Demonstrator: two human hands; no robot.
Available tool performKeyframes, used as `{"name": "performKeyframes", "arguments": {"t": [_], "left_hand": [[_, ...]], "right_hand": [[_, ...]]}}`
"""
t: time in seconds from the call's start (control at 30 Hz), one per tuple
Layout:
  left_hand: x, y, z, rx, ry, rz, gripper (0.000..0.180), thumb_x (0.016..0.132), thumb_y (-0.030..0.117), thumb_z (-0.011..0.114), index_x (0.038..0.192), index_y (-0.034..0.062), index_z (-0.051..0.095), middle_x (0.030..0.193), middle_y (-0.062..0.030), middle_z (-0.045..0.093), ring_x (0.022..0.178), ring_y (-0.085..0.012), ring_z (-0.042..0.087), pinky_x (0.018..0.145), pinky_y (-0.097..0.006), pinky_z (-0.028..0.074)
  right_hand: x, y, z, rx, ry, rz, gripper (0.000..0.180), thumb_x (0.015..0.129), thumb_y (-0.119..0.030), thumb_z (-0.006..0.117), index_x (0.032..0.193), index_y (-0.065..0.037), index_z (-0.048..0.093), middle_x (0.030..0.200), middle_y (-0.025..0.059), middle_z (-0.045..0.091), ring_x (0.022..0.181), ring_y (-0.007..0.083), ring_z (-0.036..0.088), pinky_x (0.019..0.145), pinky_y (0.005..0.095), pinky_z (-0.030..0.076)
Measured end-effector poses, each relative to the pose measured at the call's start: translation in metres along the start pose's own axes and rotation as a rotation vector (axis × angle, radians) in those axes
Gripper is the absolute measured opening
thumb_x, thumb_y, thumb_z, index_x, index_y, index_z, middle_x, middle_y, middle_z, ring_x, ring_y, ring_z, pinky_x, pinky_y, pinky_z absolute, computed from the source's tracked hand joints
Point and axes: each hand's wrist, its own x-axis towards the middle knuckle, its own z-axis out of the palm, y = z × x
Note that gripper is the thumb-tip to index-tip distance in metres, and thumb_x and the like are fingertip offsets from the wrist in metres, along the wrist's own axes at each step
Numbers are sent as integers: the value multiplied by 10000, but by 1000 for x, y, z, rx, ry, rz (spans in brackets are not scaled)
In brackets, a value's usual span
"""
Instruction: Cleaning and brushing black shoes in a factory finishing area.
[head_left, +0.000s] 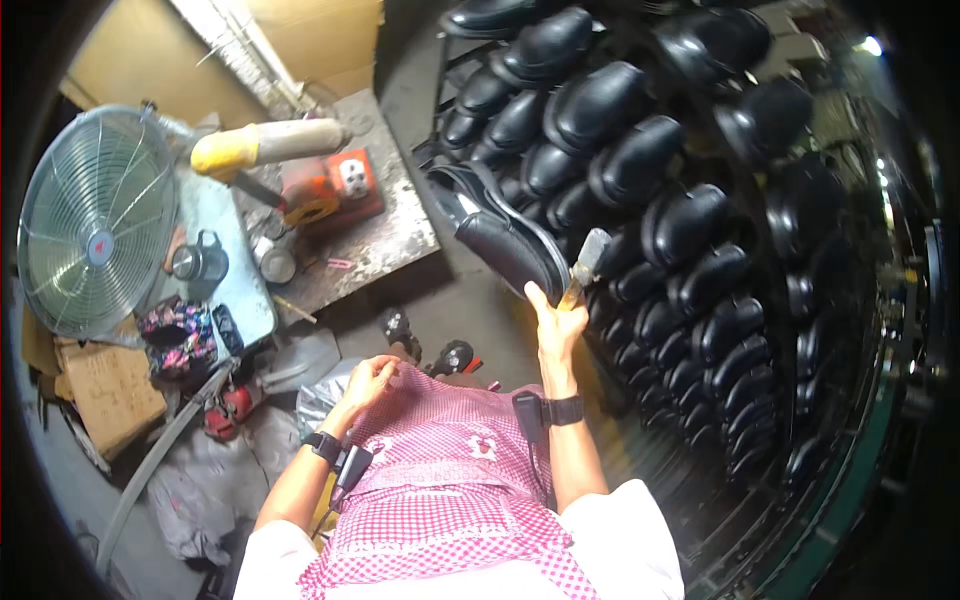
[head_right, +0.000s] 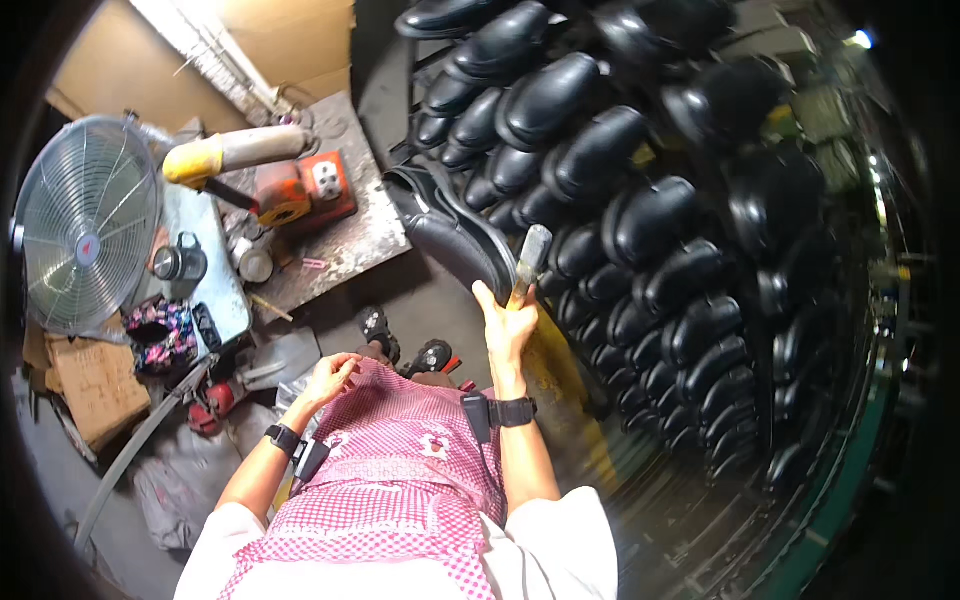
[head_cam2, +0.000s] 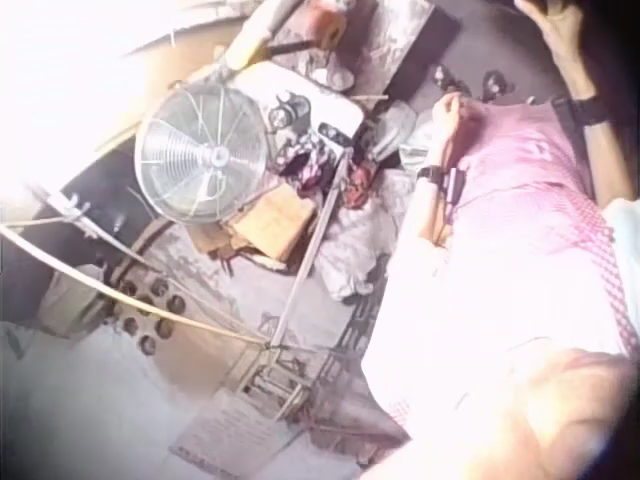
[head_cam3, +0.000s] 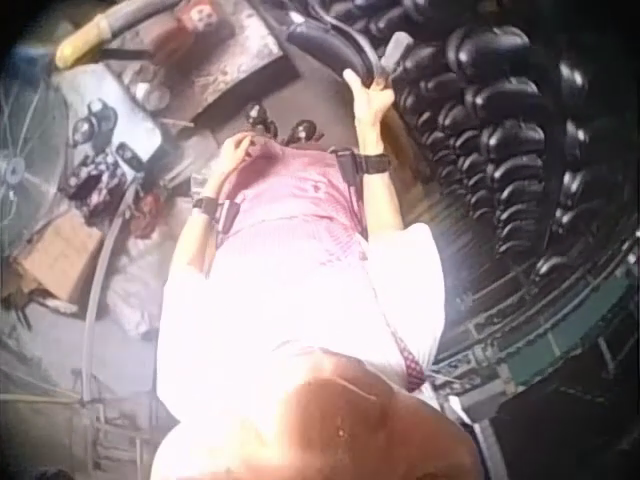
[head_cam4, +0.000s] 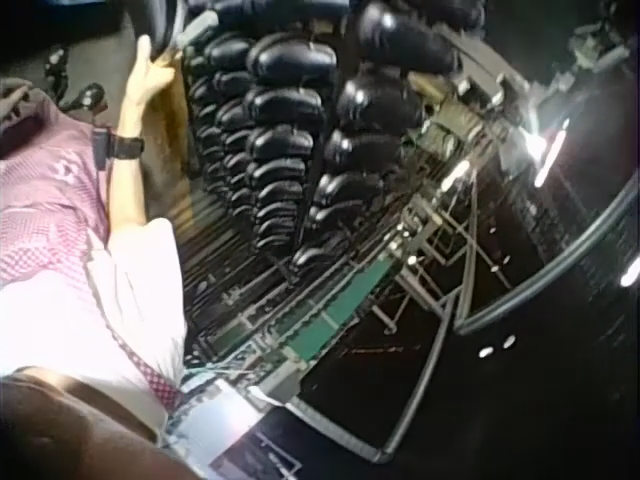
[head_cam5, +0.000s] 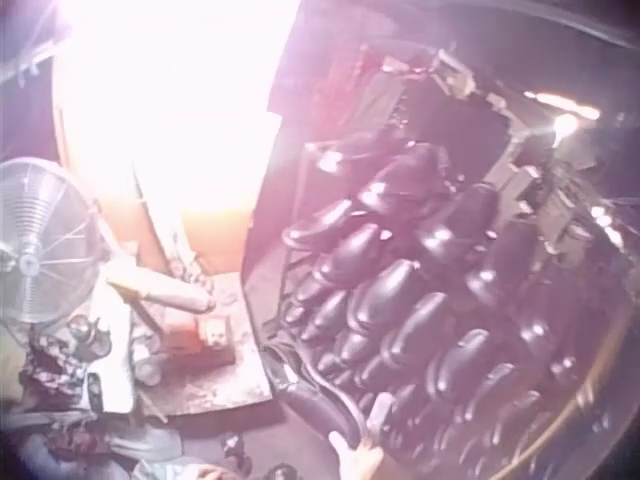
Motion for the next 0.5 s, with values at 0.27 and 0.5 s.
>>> {"name": "performKeyframes", "arguments": {"t": [0.27,0.5], "left_hand": [[-16,-50,-40,-464,282,-374,295,885,198,442,1077,-8,531,852,-86,617,521,-102,547,458,-208,435],[-10,-73,-59,-547,385,-425,268,894,175,413,1067,13,540,862,-81,625,549,-106,563,457,-209,432]], "right_hand": [[27,17,128,-48,-72,-24,672,638,-116,770,1172,96,423,1131,162,522,1033,209,493,923,285,352],[41,17,213,-201,-68,-123,639,618,-185,783,1144,24,486,1030,157,584,946,222,550,836,311,407]]}}
